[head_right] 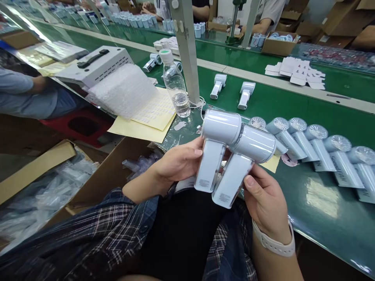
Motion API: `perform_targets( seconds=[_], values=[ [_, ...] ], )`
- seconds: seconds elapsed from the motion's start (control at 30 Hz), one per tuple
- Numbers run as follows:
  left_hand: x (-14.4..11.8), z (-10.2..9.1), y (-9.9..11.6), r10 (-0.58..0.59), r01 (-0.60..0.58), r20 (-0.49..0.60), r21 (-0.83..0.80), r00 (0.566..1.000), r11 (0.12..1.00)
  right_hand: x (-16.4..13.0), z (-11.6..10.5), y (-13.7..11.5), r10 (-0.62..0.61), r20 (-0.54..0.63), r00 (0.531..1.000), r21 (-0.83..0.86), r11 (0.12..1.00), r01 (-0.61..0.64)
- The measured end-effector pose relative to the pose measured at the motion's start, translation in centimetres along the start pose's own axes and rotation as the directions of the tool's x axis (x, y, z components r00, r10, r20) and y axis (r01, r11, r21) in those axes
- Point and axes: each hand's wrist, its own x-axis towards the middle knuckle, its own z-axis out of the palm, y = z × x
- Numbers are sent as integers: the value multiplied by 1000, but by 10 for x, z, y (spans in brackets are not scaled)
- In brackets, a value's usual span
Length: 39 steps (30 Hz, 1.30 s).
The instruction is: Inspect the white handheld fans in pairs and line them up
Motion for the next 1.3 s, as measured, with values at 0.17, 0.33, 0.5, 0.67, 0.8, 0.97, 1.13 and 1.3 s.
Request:
perform_targets(
  seconds=[0.17, 0.33, 0.5, 0.67, 0.8, 0.97, 1.13, 1.3],
  values=[
    [-1, -2, 2, -17, 17, -32, 3, 999, 1000, -4, 7, -7, 48, 14, 999, 51, 997, -49],
    [4, -5, -3, -9, 8, -43, -30, 999, 1000, -3, 11, -4, 95, -39, 995, 123, 988, -90],
    [24, -24, -18, 64, -66, -64, -18, 996, 998, 6, 13, 12, 193, -73, 979, 177, 968, -177],
    [53, -59, -36, 85, -94, -228, -27, 970, 995, 16, 12, 20, 301, 33, 953, 205, 931, -301],
    [57, -67, -41, 55, -83, -264, -96, 963, 992, 13, 10, 33, 353, 54, 934, 157, 921, -357],
    [42, -72, -31, 65, -96, -255, -111, 965, 989, 44, -18, 29, 269, -68, 961, -174, 945, -277],
    [21, -99, -7, 157, -150, -185, 51, 970, 987, 175, -38, -32, -4, -80, 997, -823, 564, -64],
    [17, -119, 6, 97, -69, -252, 120, 963, 990, 353, -16, -54, 16, -143, 990, -941, 307, -141]
  ],
)
